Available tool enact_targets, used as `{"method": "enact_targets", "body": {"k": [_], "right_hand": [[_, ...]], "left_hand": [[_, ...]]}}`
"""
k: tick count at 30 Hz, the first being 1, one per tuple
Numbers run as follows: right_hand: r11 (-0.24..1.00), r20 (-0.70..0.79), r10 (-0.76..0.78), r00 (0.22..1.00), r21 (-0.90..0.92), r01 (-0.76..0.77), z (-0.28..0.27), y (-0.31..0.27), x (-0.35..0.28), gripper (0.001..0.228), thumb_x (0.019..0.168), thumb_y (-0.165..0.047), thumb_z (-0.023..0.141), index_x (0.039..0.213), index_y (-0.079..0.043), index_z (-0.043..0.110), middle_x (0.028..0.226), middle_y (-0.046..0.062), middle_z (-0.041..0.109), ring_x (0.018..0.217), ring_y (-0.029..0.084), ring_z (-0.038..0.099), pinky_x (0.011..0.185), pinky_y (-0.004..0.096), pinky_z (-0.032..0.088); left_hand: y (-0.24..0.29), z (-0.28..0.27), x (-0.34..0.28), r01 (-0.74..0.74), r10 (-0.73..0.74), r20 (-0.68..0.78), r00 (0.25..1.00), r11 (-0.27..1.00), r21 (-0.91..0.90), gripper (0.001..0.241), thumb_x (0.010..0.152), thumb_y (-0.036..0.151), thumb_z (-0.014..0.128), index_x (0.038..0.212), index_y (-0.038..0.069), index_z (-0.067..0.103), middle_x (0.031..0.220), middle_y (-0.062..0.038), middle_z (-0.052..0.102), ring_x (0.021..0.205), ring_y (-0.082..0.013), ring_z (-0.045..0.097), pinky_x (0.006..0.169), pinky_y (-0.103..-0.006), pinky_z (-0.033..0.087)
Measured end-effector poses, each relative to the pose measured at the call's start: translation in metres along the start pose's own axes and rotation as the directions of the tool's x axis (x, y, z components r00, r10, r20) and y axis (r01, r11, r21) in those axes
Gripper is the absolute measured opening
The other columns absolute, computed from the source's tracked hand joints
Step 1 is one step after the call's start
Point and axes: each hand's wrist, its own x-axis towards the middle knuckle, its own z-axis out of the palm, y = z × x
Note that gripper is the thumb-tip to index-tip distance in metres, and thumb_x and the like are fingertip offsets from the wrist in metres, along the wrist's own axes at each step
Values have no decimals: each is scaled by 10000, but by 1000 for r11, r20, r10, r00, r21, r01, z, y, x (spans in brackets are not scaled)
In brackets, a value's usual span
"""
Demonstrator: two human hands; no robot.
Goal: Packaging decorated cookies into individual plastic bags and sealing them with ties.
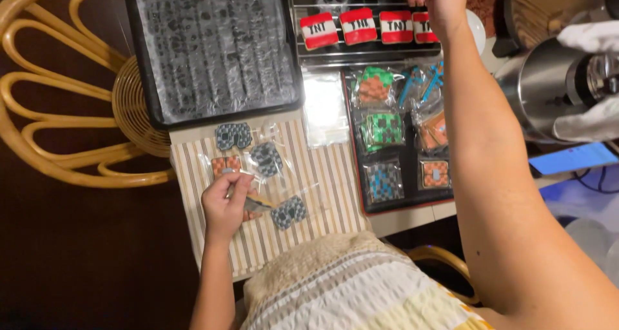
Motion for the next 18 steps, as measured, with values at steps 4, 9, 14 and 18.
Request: {"method": "enact_targets", "body": {"k": [4, 9, 14, 18], "right_hand": [[990, -134, 125, 983, -55, -133, 2, 20, 7, 219, 1101, -163, 554, 943, -40, 644, 863, 105, 750, 795, 199, 744, 698, 298, 583], [982, -101, 154, 983, -97, -164, -27, 59, 15, 180, 1155, -159, 573, 1034, -40, 633, 944, 67, 736, 848, 180, 750, 789, 327, 636], [806, -179, 297, 938, -480, -347, -16, 36, 11, 146, 1089, -151, 658, 950, -106, 654, 804, 1, 678, 727, 109, 702, 612, 285, 551], [568, -122, -6, 992, -817, -97, -26, 43, 20, 273, 933, -86, 822, 795, -54, 588, 777, 12, 688, 710, 98, 690, 619, 264, 555]], "left_hand": [[-1, -1, 2, 58, -59, -21, 998, 998, -28, 155, 1002, 135, 674, 1000, -16, 709, 838, -36, 689, 743, -86, 682, 680, -233, 558], [-3, 4, 9, 72, -70, -34, 997, 997, 32, 165, 1001, 145, 677, 993, -15, 713, 867, -32, 709, 744, -83, 683, 666, -232, 547], [-4, 8, 14, 58, -58, -6, 998, 994, 90, 179, 1019, 158, 685, 1022, -13, 738, 831, -36, 706, 746, -84, 649, 681, -232, 521], [0, 11, 18, 160, -160, -5, 987, 987, 32, 198, 982, 185, 688, 997, -8, 725, 824, -21, 716, 729, -73, 672, 602, -234, 540]]}}
